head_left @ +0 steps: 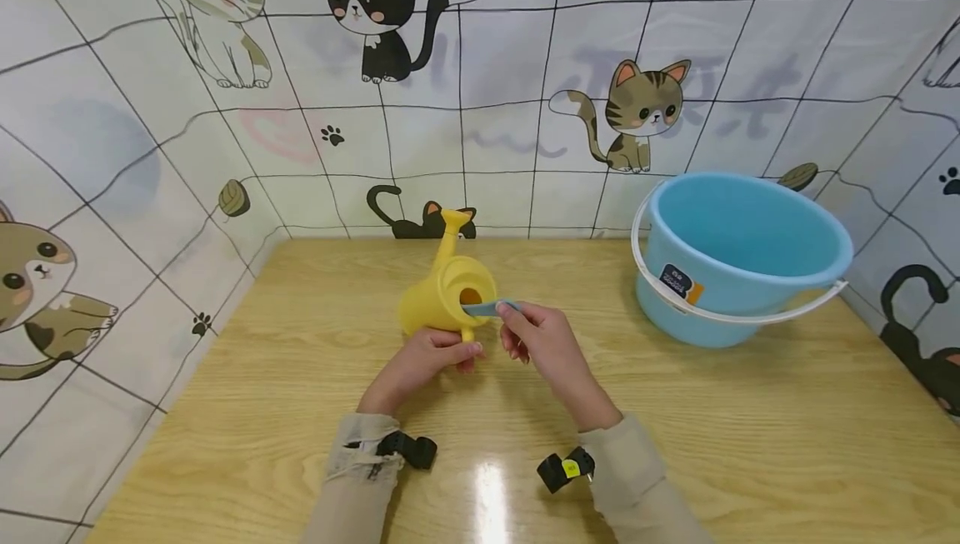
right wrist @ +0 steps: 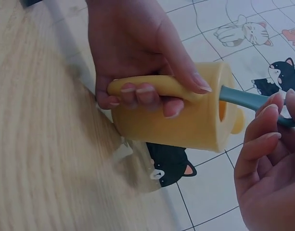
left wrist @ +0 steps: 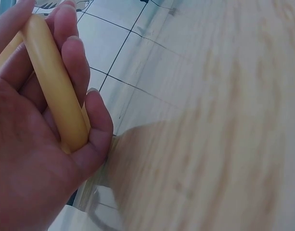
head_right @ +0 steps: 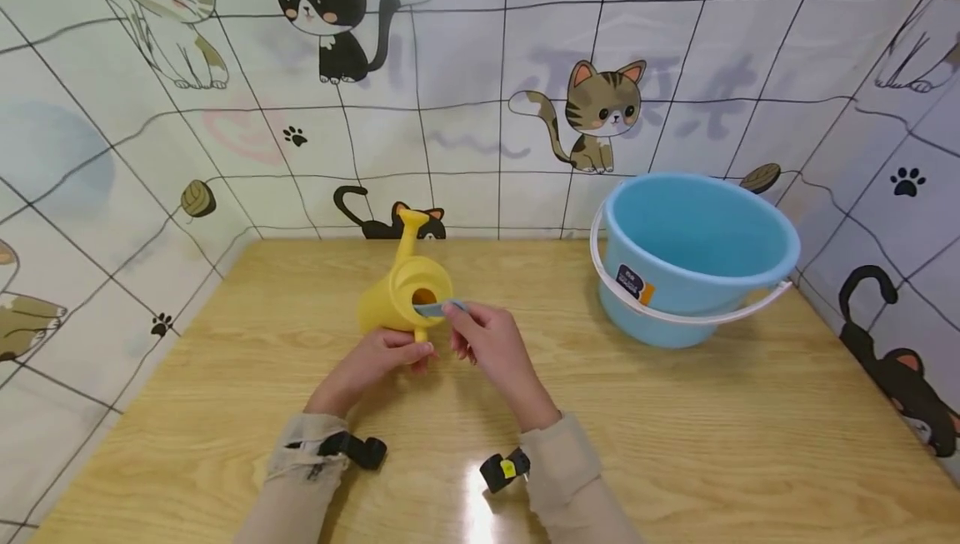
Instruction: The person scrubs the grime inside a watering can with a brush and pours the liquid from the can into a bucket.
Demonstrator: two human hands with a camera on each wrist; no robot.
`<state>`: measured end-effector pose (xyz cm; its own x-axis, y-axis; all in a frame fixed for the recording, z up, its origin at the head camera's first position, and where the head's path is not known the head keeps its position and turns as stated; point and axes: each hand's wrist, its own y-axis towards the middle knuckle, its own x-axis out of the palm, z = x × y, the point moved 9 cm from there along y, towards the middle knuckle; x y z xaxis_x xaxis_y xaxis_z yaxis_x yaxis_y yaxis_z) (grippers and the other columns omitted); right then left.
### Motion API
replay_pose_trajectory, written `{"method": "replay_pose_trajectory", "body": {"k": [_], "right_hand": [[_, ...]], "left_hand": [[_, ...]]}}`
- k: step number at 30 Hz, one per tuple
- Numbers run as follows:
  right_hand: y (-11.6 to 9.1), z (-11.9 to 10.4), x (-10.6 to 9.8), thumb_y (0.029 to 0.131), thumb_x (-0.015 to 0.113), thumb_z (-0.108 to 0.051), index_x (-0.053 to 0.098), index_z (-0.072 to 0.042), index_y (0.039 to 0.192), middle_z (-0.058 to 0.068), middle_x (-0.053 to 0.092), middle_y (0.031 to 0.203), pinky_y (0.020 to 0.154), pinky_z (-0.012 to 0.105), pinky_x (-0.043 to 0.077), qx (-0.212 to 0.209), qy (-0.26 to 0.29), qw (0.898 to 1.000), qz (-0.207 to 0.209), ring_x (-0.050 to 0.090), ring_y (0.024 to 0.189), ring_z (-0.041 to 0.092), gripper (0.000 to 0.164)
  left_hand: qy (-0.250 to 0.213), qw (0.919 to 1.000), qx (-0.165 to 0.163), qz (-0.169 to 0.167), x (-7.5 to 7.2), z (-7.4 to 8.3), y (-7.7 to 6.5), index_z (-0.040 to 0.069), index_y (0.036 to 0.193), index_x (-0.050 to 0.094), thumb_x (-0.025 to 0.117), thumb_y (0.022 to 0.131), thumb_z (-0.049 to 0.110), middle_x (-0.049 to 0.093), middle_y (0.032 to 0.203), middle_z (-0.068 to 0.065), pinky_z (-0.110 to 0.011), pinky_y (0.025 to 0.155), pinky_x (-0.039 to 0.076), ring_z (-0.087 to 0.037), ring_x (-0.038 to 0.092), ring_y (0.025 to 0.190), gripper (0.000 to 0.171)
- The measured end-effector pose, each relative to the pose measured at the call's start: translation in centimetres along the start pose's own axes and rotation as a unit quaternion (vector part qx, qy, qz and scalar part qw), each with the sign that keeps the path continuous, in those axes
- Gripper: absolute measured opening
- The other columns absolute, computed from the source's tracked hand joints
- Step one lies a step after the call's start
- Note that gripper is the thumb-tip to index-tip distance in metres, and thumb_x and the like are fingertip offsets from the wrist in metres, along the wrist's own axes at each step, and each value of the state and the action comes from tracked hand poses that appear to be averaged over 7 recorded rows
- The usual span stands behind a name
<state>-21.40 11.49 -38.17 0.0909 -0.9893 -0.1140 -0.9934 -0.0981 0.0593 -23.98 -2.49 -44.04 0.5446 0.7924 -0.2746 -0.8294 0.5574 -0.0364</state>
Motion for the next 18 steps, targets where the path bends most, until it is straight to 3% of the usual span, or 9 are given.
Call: {"method": "replay_pose_trajectory", "body": {"k": [6,13,18], "right_hand": [[-0.6,-0.6,-1.3,0.084,0.054,-0.048,0.056,0.002,0.074,0.012,0.049,0.06,0.045,0.029,0.035,-0.014,-0.001,0.999,0.03,0.043,0.051,0.024,0.051],[-0.2,-1.3,-1.5,0.084,0.054,-0.048,0.056,-0.003,0.071,0.013,0.05,0.06,0.044,0.03,0.034,-0.037,-0.006,0.999,0.031,0.042,0.051,0.024,0.047],[-0.3,-1.5,-1.1,0.085,0.054,-0.046,0.056,-0.003,0.072,0.012,0.05,0.06,0.043,0.031,0.034,-0.043,-0.013,0.999,0.018,0.042,0.054,0.036,0.044]], "left_hand": [[-0.014,0.9999,-0.007,-0.004,0.4,-0.3,0.0,0.0,0.083,0.067,0.063,0.081,0.04,0.06,0.075,-0.017,-0.038,0.069,0.042,-0.033,0.053,0.074,0.04],[-0.021,0.9995,-0.019,-0.012,0.2,2.3,-1.0,-0.005,0.087,0.065,0.06,0.085,0.032,0.058,0.083,-0.027,-0.044,0.074,0.041,-0.042,0.05,0.082,0.037],[-0.03,0.9993,-0.018,-0.01,0.2,2.4,-1.2,-0.006,0.087,0.064,0.061,0.084,0.033,0.057,0.083,-0.029,-0.045,0.075,0.041,-0.043,0.049,0.082,0.04]]}}
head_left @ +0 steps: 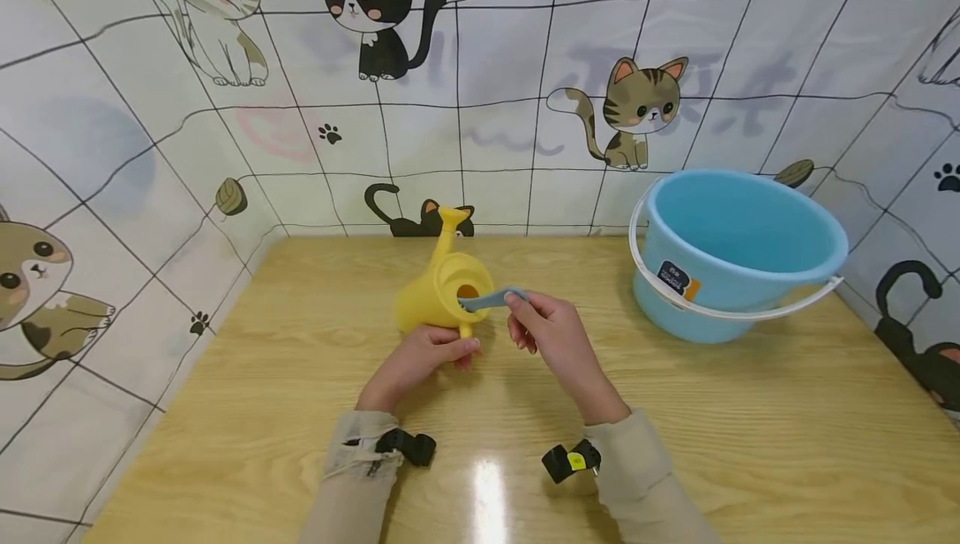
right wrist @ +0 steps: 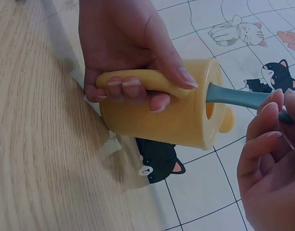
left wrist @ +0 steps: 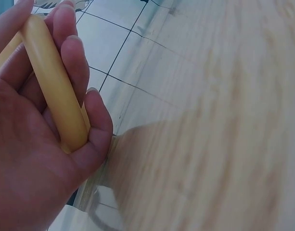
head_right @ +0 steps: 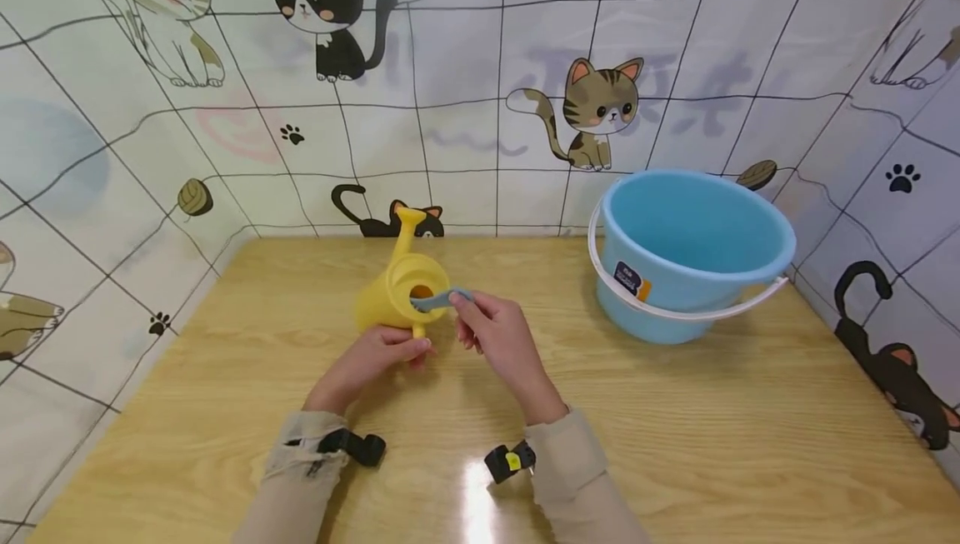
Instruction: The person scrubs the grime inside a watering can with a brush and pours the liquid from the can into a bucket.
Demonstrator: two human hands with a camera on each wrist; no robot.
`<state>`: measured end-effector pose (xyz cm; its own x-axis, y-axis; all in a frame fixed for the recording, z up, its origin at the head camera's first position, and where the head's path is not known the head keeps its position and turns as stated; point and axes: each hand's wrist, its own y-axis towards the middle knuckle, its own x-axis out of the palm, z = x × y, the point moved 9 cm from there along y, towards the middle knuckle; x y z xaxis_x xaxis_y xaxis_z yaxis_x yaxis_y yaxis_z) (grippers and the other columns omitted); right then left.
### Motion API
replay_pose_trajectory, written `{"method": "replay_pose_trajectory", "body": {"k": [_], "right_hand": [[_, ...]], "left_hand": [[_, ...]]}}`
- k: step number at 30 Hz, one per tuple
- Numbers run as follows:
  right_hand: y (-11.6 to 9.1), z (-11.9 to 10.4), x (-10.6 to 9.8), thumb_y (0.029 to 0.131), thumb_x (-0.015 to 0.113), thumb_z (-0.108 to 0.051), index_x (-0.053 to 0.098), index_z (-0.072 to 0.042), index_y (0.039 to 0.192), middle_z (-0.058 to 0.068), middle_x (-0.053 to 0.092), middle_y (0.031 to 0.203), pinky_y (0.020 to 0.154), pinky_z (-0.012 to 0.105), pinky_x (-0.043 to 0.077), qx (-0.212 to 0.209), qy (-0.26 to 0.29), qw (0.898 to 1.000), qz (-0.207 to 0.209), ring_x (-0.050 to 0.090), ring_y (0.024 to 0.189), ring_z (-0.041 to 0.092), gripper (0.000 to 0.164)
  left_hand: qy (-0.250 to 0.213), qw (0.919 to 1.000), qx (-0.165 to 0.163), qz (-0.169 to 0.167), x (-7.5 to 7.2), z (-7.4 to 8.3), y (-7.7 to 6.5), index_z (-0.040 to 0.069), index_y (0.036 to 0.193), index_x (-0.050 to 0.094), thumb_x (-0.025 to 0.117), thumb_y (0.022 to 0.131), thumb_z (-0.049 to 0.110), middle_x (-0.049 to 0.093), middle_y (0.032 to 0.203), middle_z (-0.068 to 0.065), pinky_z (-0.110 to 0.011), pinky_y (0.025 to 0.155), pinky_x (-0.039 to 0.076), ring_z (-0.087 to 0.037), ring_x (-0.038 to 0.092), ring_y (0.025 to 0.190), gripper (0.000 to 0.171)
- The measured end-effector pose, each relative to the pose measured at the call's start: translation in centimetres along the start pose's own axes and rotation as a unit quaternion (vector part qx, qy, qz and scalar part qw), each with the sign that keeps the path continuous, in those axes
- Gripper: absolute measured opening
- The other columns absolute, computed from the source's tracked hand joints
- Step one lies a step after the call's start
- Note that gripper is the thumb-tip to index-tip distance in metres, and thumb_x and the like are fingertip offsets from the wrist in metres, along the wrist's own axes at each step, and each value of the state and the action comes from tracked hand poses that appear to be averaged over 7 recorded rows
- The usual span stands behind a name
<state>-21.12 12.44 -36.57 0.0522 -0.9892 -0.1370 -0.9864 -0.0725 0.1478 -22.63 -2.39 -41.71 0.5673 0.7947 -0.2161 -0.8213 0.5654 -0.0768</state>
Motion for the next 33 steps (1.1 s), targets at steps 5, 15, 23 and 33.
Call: {"method": "replay_pose_trajectory", "body": {"k": [5,15,23,33], "right_hand": [[0.0,0.0,0.4,0.088,0.051,-0.043,0.056,-0.002,0.076,0.011,0.05,0.061,0.044,0.029,0.035,-0.005,-0.015,0.999,-0.03,0.042,0.057,0.04,0.043],[0.2,-0.4,0.8,0.093,0.045,-0.036,0.057,-0.012,0.106,0.013,0.051,0.063,0.044,0.028,0.037,-0.018,0.001,0.999,-0.04,0.044,0.058,0.039,0.03],[0.0,-1.6,0.9,0.094,0.043,-0.031,0.055,-0.008,0.1,0.013,0.05,0.065,0.044,0.028,0.038,-0.037,0.023,0.998,-0.034,0.047,0.051,0.021,0.027],[-1.2,-1.4,2.3,0.094,0.047,-0.019,0.056,-0.002,0.102,0.016,0.051,0.068,0.047,0.025,0.035,0.029,0.016,0.998,-0.059,0.046,0.054,0.021,0.021]], "left_hand": [[0.003,1.0,0.002,0.0,0.4,0.3,0.2,-0.007,0.086,0.064,0.06,0.085,0.031,0.057,0.082,-0.027,-0.045,0.076,0.039,-0.044,0.048,0.082,0.038],[0.015,0.9999,0.001,0.001,0.1,0.4,0.1,-0.004,0.088,0.066,0.06,0.086,0.031,0.058,0.082,-0.026,-0.045,0.075,0.039,-0.043,0.049,0.083,0.036],[0.025,0.9997,0.007,0.005,-0.1,0.7,0.2,-0.002,0.089,0.067,0.061,0.084,0.033,0.06,0.08,-0.021,-0.045,0.076,0.04,-0.041,0.051,0.082,0.036],[0.034,0.9994,0.005,0.007,0.1,0.3,-0.4,-0.004,0.08,0.065,0.061,0.085,0.032,0.059,0.079,-0.025,-0.041,0.073,0.039,-0.041,0.049,0.081,0.036]]}}
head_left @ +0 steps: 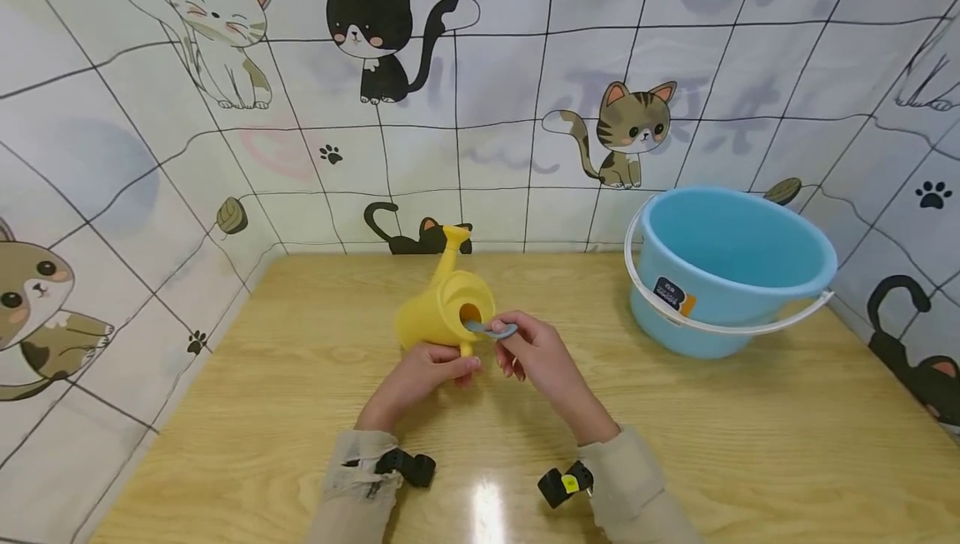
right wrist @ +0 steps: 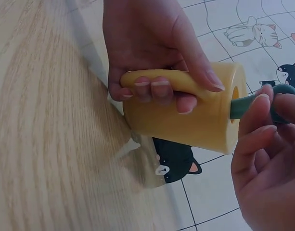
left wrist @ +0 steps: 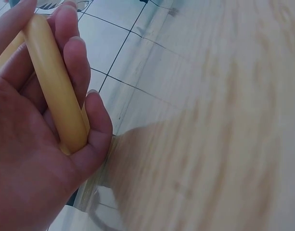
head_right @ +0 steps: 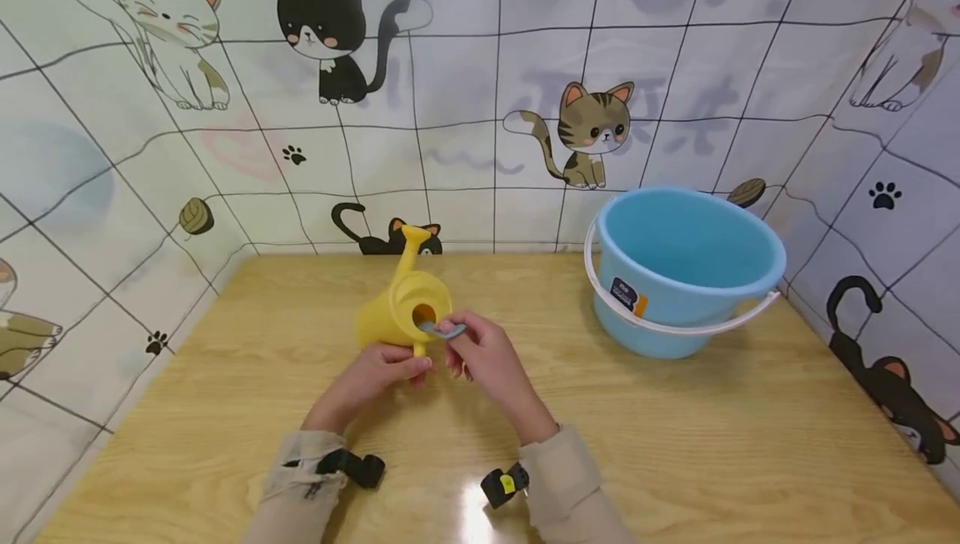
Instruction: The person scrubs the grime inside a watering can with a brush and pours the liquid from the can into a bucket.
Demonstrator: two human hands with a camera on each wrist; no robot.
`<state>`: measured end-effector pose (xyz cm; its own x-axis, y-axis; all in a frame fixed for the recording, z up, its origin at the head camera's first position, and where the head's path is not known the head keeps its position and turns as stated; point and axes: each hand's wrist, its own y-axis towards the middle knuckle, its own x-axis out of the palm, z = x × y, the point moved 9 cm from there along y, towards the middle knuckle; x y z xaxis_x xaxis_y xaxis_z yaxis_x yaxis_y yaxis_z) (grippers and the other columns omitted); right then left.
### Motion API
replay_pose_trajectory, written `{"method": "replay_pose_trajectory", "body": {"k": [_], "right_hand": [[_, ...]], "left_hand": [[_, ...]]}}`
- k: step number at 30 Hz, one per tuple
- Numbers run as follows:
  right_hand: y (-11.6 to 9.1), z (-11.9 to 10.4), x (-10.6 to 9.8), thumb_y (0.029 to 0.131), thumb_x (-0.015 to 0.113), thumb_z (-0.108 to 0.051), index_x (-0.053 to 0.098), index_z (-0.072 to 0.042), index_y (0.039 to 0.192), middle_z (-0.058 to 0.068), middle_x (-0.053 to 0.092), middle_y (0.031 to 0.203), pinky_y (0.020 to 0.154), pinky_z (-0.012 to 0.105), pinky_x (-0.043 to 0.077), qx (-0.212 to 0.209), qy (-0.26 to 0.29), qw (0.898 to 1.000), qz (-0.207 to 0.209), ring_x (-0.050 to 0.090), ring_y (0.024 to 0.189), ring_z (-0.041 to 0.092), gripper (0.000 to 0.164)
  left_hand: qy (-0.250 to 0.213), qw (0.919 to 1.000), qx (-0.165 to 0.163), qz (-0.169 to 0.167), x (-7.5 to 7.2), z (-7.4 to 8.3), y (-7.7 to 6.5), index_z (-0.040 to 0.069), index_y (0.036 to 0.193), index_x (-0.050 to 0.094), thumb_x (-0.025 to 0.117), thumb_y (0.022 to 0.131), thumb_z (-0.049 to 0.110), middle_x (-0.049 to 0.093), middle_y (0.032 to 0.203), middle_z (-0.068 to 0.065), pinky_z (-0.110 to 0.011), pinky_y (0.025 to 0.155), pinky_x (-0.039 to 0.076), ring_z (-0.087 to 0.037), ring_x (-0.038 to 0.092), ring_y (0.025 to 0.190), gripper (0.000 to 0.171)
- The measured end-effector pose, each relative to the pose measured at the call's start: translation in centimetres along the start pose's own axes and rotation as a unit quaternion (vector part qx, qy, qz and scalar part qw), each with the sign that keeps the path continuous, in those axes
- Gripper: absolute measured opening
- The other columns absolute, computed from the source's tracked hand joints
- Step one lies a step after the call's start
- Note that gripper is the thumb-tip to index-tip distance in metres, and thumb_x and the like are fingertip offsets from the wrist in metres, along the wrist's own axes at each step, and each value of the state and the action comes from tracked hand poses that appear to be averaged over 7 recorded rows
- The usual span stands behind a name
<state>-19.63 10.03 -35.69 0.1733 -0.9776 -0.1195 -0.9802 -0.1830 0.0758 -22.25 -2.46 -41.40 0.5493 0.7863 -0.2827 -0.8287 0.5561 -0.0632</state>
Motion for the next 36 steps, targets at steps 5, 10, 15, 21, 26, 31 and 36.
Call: {"method": "replay_pose_trajectory", "body": {"k": [5,10,15,21,26,31,36], "right_hand": [[-0.2,0.4,0.3,0.092,0.051,-0.02,0.06,-0.003,0.104,0.02,0.055,0.076,0.049,0.028,0.036,0.004,-0.027,1.0,-0.011,0.048,0.058,0.028,0.023],[-0.7,-0.1,-0.1,0.091,0.052,-0.022,0.062,-0.006,0.104,0.018,0.059,0.08,0.049,0.025,0.037,-0.006,-0.067,0.998,-0.016,0.049,0.057,0.017,0.022],[-0.9,-1.6,0.1,0.092,0.05,-0.021,0.061,-0.008,0.108,0.008,0.061,0.077,0.05,0.023,0.036,-0.031,-0.095,0.994,-0.041,0.052,0.061,0.016,0.023],[-1.4,-3.2,0.9,0.093,0.047,-0.013,0.058,-0.006,0.111,0.009,0.063,0.083,0.049,0.024,0.035,-0.064,-0.102,0.99,-0.067,0.055,0.069,0.016,0.022],[-1.3,-3.7,1.5,0.093,0.047,-0.013,0.057,-0.005,0.112,0.011,0.063,0.089,0.053,0.026,0.038,-0.092,-0.11,0.987,-0.077,0.057,0.076,0.016,0.022],[-0.4,-1.3,0.8,0.088,0.053,-0.039,0.061,-0.019,0.104,-0.005,0.06,0.083,0.053,0.027,0.04,-0.094,-0.174,0.98,-0.025,0.05,0.064,0.015,0.026],[-0.3,-0.6,0.7,0.086,0.056,-0.04,0.063,-0.023,0.1,-0.009,0.056,0.078,0.049,0.025,0.038,-0.104,-0.21,0.972,0.002,0.046,0.056,0.017,0.024]], "left_hand": [[0.014,0.9999,0.001,0.006,-0.1,-0.8,0.1,0.0,0.074,0.065,0.061,0.084,0.035,0.059,0.074,-0.019,-0.038,0.07,0.039,-0.038,0.049,0.077,0.036],[0.007,1.0,0.0,0.002,0.2,-2.7,1.0,0.005,0.074,0.066,0.06,0.082,0.042,0.06,0.073,-0.013,-0.038,0.07,0.039,-0.033,0.05,0.077,0.038],[-0.009,0.9998,0.014,0.011,-0.1,-3.3,1.3,0.005,0.076,0.065,0.059,0.082,0.045,0.059,0.072,-0.01,-0.039,0.068,0.039,-0.03,0.051,0.074,0.041],[-0.019,0.9993,0.028,0.013,-0.4,-3.2,1.5,0.003,0.077,0.065,0.059,0.083,0.043,0.059,0.072,-0.007,-0.039,0.073,0.038,-0.025,0.051,0.075,0.04],[-0.04,0.9991,0.009,0.012,-0.9,-1.6,0.8,-0.001,0.084,0.066,0.06,0.084,0.037,0.06,0.075,-0.012,-0.041,0.077,0.038,-0.026,0.052,0.077,0.039],[-0.045,0.9989,0.001,0.007,-0.8,-2.5,1.1,0.001,0.091,0.067,0.059,0.085,0.035,0.06,0.075,-0.009,-0.042,0.078,0.038,-0.023,0.052,0.077,0.035],[-0.005,0.9997,0.019,0.014,-0.7,-3.2,1.2,0.004,0.081,0.066,0.059,0.083,0.041,0.059,0.07,-0.004,-0.037,0.073,0.038,-0.022,0.051,0.074,0.038]]}}
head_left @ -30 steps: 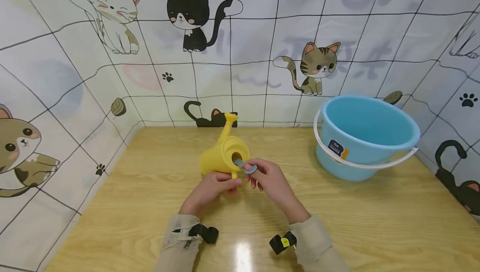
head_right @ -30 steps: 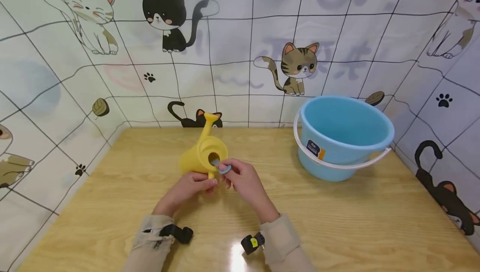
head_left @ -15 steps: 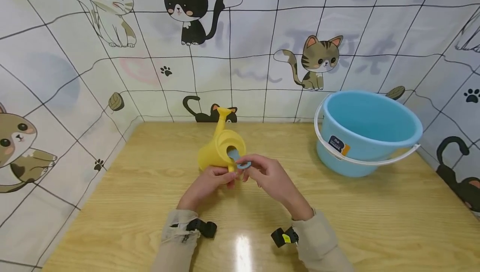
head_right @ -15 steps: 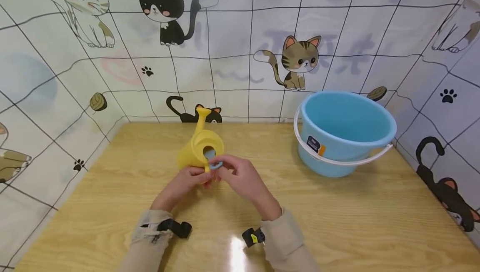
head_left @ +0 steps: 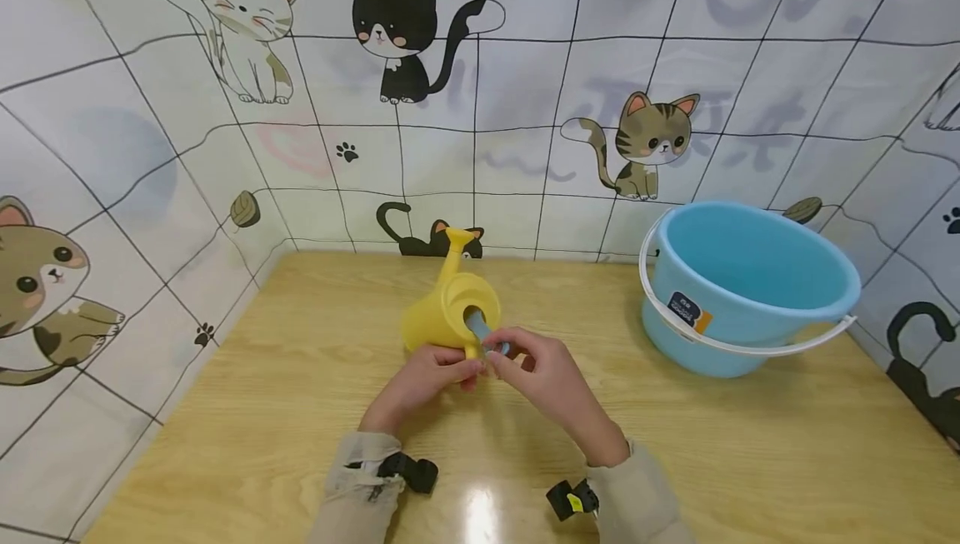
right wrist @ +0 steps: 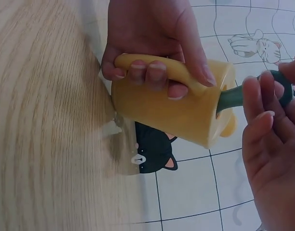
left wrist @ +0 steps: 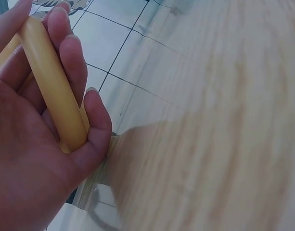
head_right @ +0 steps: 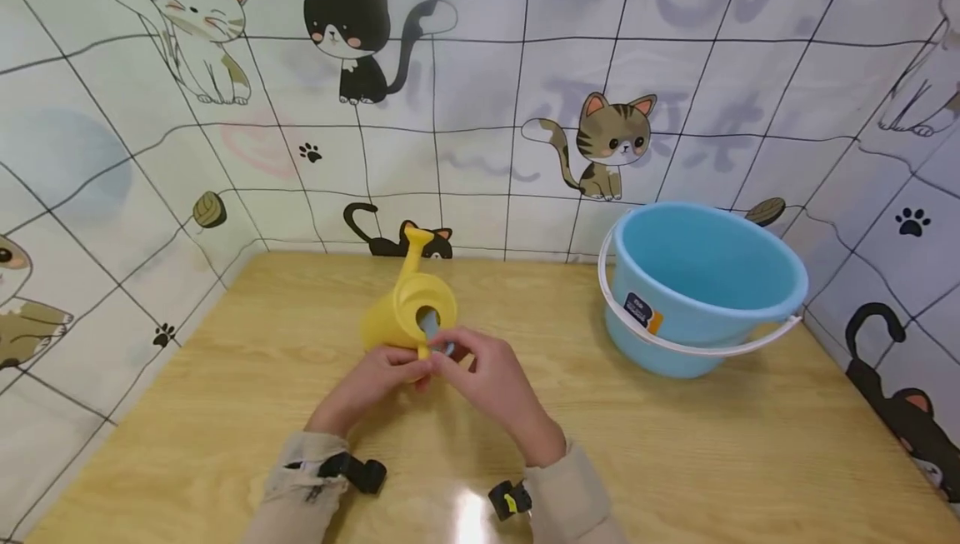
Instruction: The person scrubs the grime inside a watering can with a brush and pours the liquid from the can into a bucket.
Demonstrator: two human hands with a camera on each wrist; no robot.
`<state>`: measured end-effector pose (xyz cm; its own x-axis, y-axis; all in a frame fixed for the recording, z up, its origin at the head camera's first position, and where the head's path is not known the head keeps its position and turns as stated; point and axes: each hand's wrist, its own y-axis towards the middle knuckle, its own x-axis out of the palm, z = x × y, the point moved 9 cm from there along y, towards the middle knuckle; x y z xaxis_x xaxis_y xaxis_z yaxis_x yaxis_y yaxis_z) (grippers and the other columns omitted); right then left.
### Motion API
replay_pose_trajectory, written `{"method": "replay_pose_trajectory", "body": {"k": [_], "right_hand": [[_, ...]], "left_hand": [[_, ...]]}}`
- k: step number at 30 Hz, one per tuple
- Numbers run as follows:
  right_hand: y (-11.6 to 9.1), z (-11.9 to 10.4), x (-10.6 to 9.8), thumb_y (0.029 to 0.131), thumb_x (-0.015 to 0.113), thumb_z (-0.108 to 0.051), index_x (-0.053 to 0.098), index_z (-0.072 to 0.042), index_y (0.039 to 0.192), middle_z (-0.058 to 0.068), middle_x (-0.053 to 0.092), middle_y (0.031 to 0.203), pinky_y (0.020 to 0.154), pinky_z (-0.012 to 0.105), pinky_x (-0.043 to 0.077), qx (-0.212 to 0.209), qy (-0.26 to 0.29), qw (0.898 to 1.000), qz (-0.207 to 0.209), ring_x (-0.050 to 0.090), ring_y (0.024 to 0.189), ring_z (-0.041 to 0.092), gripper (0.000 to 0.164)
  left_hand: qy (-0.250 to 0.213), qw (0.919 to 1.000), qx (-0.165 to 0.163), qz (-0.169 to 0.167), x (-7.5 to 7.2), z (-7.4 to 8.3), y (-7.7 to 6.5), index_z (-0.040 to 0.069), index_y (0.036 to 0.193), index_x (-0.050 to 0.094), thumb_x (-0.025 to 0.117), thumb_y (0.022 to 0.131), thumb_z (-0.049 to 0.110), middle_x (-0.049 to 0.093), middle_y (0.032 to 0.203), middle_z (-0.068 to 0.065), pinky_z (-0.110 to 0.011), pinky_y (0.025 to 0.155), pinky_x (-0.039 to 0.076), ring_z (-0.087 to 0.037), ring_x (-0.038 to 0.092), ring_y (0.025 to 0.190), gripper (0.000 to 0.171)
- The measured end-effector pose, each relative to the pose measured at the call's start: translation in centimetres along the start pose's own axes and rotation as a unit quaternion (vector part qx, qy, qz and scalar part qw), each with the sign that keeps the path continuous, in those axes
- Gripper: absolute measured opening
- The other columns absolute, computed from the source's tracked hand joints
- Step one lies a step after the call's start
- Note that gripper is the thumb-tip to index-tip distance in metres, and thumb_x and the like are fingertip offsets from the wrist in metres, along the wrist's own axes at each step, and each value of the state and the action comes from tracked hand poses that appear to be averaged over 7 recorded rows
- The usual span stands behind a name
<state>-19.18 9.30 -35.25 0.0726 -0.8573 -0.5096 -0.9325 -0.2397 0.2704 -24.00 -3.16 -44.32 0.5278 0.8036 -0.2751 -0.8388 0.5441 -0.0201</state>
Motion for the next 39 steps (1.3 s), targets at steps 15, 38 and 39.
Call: {"method": "replay_pose_trajectory", "body": {"k": [15,38,39], "right_hand": [[-0.5,1.2,-1.1,0.085,0.059,-0.012,0.065,-0.026,0.097,-0.011,0.046,0.08,0.049,0.022,0.039,-0.02,-0.067,0.994,0.086,0.042,0.059,0.008,0.019],[-0.6,-2.6,-1.7,0.088,0.057,-0.017,0.063,-0.012,0.108,-0.003,0.06,0.093,0.061,0.03,0.043,-0.012,0.017,0.999,0.034,0.051,0.08,0.011,0.021],[-0.7,-3.0,-1.7,0.089,0.057,-0.017,0.063,-0.011,0.108,-0.001,0.061,0.095,0.062,0.03,0.043,-0.011,0.022,0.999,0.027,0.051,0.08,0.012,0.021]], "left_hand": [[0.01,1.0,-0.002,-0.001,0.7,-0.1,-0.5,0.008,0.074,0.066,0.06,0.082,0.044,0.058,0.068,-0.007,-0.035,0.069,0.039,-0.025,0.051,0.072,0.038],[-0.02,0.9997,-0.006,-0.015,0.7,3.0,-1.1,-0.004,0.082,0.063,0.057,0.087,0.032,0.057,0.075,-0.017,-0.044,0.076,0.038,-0.04,0.048,0.08,0.037],[-0.019,0.9997,-0.006,-0.015,0.7,3.0,-1.1,-0.004,0.083,0.063,0.056,0.088,0.032,0.057,0.075,-0.017,-0.044,0.075,0.038,-0.039,0.048,0.08,0.038]]}}
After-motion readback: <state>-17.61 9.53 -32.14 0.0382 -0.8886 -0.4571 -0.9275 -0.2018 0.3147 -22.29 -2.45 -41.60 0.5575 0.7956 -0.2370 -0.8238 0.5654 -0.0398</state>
